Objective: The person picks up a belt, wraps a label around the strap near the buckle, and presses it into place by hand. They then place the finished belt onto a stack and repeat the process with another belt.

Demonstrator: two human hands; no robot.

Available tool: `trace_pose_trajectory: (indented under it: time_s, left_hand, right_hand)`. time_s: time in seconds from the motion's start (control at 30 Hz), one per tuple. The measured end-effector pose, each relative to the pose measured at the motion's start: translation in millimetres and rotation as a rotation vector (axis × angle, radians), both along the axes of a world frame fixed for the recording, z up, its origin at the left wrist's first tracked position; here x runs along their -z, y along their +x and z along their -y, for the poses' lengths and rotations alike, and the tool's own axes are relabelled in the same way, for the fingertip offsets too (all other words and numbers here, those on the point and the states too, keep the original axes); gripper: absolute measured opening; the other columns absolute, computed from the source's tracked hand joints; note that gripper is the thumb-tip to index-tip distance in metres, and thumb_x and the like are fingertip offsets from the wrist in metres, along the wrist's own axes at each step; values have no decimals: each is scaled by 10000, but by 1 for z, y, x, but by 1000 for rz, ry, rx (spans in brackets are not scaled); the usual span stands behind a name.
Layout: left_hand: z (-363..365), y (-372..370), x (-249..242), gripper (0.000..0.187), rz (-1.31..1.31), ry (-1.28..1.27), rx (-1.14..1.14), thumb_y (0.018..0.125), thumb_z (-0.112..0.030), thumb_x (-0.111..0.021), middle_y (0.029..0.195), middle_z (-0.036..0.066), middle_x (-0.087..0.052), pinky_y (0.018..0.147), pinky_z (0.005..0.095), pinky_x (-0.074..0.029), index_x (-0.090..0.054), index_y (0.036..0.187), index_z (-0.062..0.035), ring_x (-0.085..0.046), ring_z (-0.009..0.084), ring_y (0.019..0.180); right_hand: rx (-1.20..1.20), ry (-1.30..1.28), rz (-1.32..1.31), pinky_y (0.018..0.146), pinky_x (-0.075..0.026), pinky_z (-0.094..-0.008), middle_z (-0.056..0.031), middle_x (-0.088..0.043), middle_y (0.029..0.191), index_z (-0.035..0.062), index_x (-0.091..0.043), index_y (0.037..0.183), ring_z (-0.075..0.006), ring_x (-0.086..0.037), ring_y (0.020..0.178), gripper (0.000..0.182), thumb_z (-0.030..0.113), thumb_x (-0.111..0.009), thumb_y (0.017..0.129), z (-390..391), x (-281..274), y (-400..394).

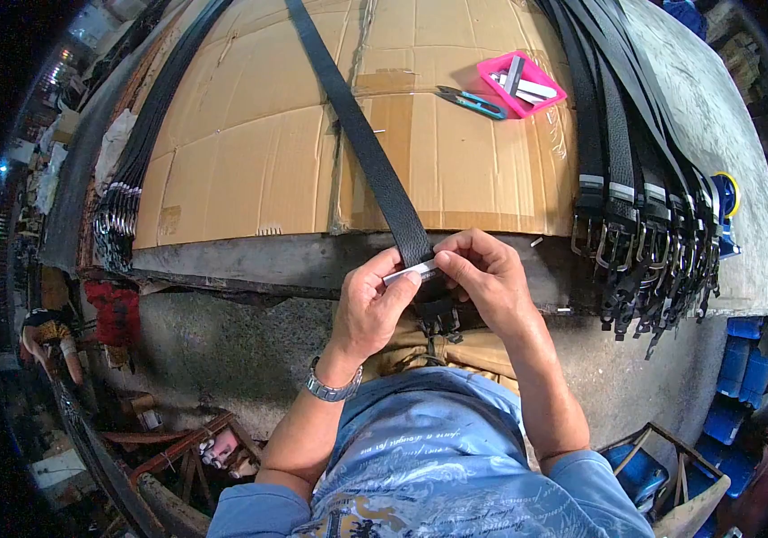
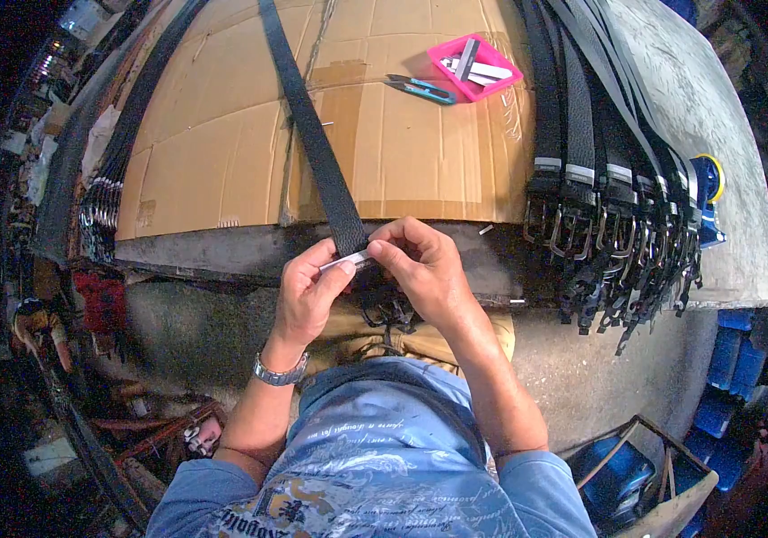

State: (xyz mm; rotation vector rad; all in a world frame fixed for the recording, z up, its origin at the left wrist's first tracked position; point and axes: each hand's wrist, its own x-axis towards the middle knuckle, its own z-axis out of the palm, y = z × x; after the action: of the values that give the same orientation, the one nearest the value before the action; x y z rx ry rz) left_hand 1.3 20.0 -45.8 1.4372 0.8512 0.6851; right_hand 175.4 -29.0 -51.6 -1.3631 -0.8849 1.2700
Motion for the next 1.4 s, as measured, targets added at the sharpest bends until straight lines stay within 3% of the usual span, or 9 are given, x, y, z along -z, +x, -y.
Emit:
trace_pose_trajectory:
  time_s: [0.2,0.43,0.6,0.73,0.87,0.93,1.0,1.17,1.4]
  left_hand:
    - [0,-3,-8,201,-2,-52,-2,940,-104,-554,821,-56,-575,598,186,-393,-627,1084,16,-450,12,700]
    - [1,-2,-13,234,-36,-50,-18,932,-90,-563,860,-67,-579,643,163,-375,-629,1131,12,-445,10,715]
    - [0,-4,-13,293,13,-104,-29,985,-196,-503,908,1,-634,663,209,-492,-611,1152,19,-557,47,759]
    - [4,-1,-9,389,173,-218,-143,1001,-267,-490,997,44,-656,723,231,-535,-570,1254,17,-607,79,833]
    - [3,-3,-14,388,65,-118,-126,999,-258,-495,988,40,-656,739,231,-539,-567,1252,28,-610,79,848]
    - [3,-3,-13,365,84,-141,-123,985,-217,-525,982,39,-658,720,216,-525,-570,1245,34,-600,65,832]
    - [3,-6,-9,350,49,-125,-114,968,-176,-551,962,32,-657,708,209,-515,-568,1248,34,-593,58,823]
    - [4,-1,-11,362,68,-103,-108,910,-68,-624,895,8,-648,681,198,-488,-562,1253,28,-572,38,793]
    - [2,-7,-11,446,1,-112,-52,880,-22,-642,1005,32,-646,752,202,-472,-514,1302,44,-573,51,855]
  right_hand:
    - [-15,-39,-89,597,-434,-191,32,-608,776,40,-661,1022,-38,-532,684,196,214,-635,937,2,-2,3]
    - [-89,-19,-137,777,-482,-231,-24,-629,938,-16,-565,1172,-68,-570,841,321,55,-671,878,2,-3,-1]
    - [-48,1,-77,717,-457,-192,-11,-626,935,15,-552,1194,-45,-550,818,328,45,-662,886,2,-1,-2]
    - [-35,-19,-68,706,-454,-191,-12,-621,920,17,-562,1172,-44,-545,808,305,39,-661,884,2,-3,-2]
    - [-34,3,-81,633,-426,-179,12,-611,863,22,-589,1114,-29,-522,746,248,37,-669,879,2,-1,-3]
    - [-34,-4,-73,608,-414,-176,20,-608,846,23,-598,1089,-24,-514,724,224,39,-672,878,3,-1,-3]
    - [-26,-29,-48,704,-466,-211,-17,-628,879,0,-590,1039,-58,-565,806,198,48,-676,868,4,1,-3]
    - [-1,-22,-61,671,-452,-205,-5,-622,861,4,-596,1019,-52,-553,781,187,53,-687,863,4,1,-5]
    - [6,-61,-3,634,-453,-211,0,-625,805,-1,-618,978,-51,-550,734,155,67,-695,862,4,-2,-6]
